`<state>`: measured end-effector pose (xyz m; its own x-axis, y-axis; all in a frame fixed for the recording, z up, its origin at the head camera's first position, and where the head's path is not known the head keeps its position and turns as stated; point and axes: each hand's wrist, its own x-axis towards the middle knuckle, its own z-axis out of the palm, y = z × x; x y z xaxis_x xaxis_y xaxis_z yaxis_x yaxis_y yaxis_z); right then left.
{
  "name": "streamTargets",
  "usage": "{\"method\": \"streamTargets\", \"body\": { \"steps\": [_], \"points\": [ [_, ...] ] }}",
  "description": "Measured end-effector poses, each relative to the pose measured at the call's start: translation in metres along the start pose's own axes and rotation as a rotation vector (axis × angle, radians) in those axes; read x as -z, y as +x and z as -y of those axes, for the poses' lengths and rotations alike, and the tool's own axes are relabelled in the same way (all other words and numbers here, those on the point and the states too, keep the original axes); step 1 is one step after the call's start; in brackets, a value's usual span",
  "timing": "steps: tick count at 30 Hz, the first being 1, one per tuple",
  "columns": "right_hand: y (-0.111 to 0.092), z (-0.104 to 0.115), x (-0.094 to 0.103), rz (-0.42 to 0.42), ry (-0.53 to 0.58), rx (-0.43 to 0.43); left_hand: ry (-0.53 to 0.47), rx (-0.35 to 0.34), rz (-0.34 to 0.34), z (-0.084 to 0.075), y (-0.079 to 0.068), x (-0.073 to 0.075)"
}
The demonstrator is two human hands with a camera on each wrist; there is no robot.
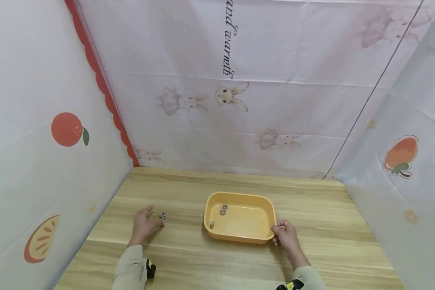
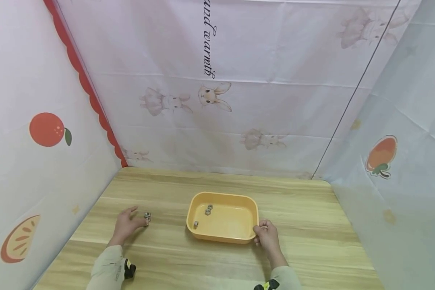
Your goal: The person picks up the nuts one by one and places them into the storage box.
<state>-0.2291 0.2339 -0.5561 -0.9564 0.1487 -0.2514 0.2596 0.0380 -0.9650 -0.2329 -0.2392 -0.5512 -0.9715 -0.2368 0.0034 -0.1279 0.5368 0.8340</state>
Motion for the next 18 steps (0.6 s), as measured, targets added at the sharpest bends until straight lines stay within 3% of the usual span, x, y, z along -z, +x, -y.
{"method": "streamTargets", "body": {
  "steps": [4, 8, 12, 18],
  "points": [
    [0.0005, -0.0002, -0.0003, 0.002, -0.003, -0.01, -0.139, 0.12, 0.019, 0.0019, -0.0021, 0.004],
    [0.0015, -0.0026, 0.0001, 0.008, 0.002, 0.001, -0.263, 0.183, 0.035, 0.0057, -0.0037, 0.0049],
    [0.0034, -0.0031, 0.0006, 0.013, 0.0, 0.006, -0.253, 0.216, 0.003, 0.0082, -0.0047, 0.0021],
    [0.0052, -0.0039, 0.0003, 0.016, 0.006, -0.001, -0.14, 0.239, -0.017, 0.0021, -0.0061, -0.0034]
  ]
}}
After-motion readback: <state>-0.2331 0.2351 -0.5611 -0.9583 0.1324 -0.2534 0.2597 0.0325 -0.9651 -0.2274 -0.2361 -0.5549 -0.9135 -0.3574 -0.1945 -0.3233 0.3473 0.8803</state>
